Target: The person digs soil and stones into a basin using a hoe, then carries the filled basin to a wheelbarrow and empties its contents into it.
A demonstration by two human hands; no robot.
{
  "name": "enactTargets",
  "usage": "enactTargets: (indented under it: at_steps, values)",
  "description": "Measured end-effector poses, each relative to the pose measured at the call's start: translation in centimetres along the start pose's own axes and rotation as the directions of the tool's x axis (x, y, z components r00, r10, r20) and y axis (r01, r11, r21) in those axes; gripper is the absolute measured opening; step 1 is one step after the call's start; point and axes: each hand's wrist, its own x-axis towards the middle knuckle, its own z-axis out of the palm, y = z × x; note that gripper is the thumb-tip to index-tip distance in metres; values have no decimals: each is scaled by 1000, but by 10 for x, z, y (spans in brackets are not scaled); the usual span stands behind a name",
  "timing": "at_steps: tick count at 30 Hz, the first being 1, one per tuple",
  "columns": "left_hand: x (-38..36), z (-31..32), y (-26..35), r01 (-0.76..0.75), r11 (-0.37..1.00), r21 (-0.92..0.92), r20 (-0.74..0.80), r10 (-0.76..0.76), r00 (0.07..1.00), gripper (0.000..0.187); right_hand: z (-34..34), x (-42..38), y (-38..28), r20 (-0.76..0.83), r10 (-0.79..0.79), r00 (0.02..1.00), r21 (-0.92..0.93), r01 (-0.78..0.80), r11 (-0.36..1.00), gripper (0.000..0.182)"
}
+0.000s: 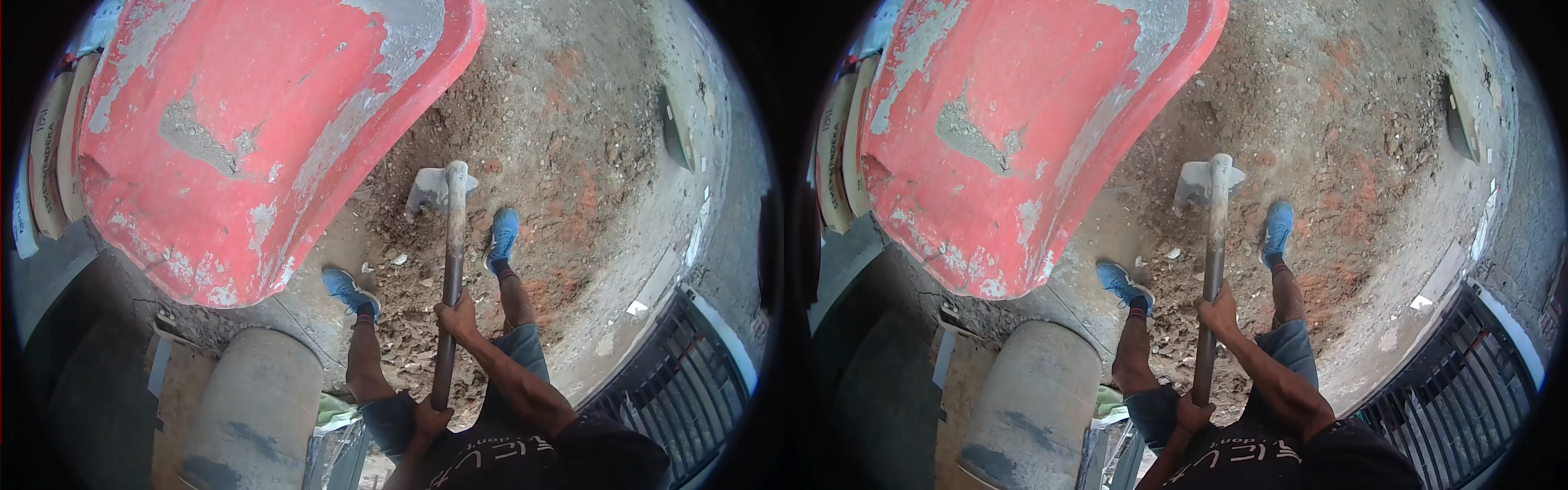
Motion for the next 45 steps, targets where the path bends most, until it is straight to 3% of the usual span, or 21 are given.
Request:
enactTargets:
  at_steps: [3, 6, 10, 12, 13, 15, 17, 19, 20, 22, 25, 27, 28, 30, 32, 35, 37, 39, 42, 43, 45]
  values:
    - [14, 5, 39, -111, 991, 80, -15, 113, 994, 35, -45, 14, -49, -75, -103, 992, 60, 107, 992, 48]
    - [98, 6, 124, -326, 933, 152, -17, 332, 943, 45, -90, 64, -166, -119, -152, 981, 333, 183, 925, 36]
    - [210, -25, 249, -507, 838, 202, -55, 527, 848, 37, -114, 180, -271, -262, -386, 885, 251, 449, 858, 23]
    - [256, -46, 247, -525, 830, 188, -42, 541, 840, 35, -96, 220, -289, -282, -395, 874, 51, 425, 904, 22]
    - [270, -58, 236, -537, 827, 169, -28, 548, 836, 33, -71, 226, -273, -289, -369, 883, 12, 389, 921, 25]
    - [248, -69, 160, -141, 987, 78, 126, 131, 983, 36, 4, 225, -200, -232, -220, 947, -26, 220, 975, 35]
    - [224, -57, 35, -72, 993, -93, 10, 73, 997, 34, 74, 187, -112, -204, -264, 943, -214, 220, 952, 37]
    - [193, -64, 49, -188, 974, -126, -34, 185, 982, 24, 66, 163, -127, -182, -195, 964, -127, 173, 977, 36]
    - [154, -57, 49, -140, 983, -120, -8, 140, 990, 24, 52, 141, -108, -179, -144, 973, -133, 121, 984, 36]
    - [128, -31, 83, -129, 982, 141, -111, 145, 983, 36, 12, 143, -116, 102, 56, 993, -36, -52, 998, 36]
    - [47, 3, 50, 67, 989, 131, -13, -66, 998, 43, -4, 77, -37, 55, 32, 998, -57, -28, 998, 38]
    - [-20, 15, 7, 220, 970, 107, 72, -228, 971, 43, -16, 1, -22, 78, 158, 984, -75, -153, 985, 46]
    - [-41, 20, -11, 308, 949, 75, 142, -316, 938, 43, -13, -14, 31, 81, 174, 981, -86, -167, 982, 46]
    - [-50, 25, -4, 265, 960, 85, 120, -274, 954, 43, -25, -32, 27, 36, 118, 992, -59, -116, 991, 38]
    - [-38, 27, 7, 141, 980, 140, 72, -152, 986, 43, -48, -20, -15, 31, 134, 990, 157, -137, 978, 41]
    - [65, 13, 86, -204, 972, 113, 2, 206, 979, 42, -82, 35, -141, -71, -109, 992, 244, 123, 962, 35]
    - [136, -12, 161, -437, 884, 168, -54, 451, 891, 41, -93, 90, -209, -192, -251, 949, 297, 300, 907, 29]
    - [188, -43, 221, -496, 833, 245, -65, 525, 849, 40, -96, 135, -269, -274, -346, 897, 293, 421, 859, 20]
    - [226, -77, 221, -531, 817, 226, -50, 554, 831, 37, -56, 190, -272, -368, -390, 844, 90, 450, 888, 18]
    - [229, -81, 188, -392, 910, 136, -4, 397, 918, 37, -28, 196, -243, -327, -394, 859, -18, 411, 911, 22]
    - [203, -63, 84, -63, 998, -2, 19, 63, 998, 35, 51, 206, -120, -210, -174, 962, -200, 132, 971, 42]
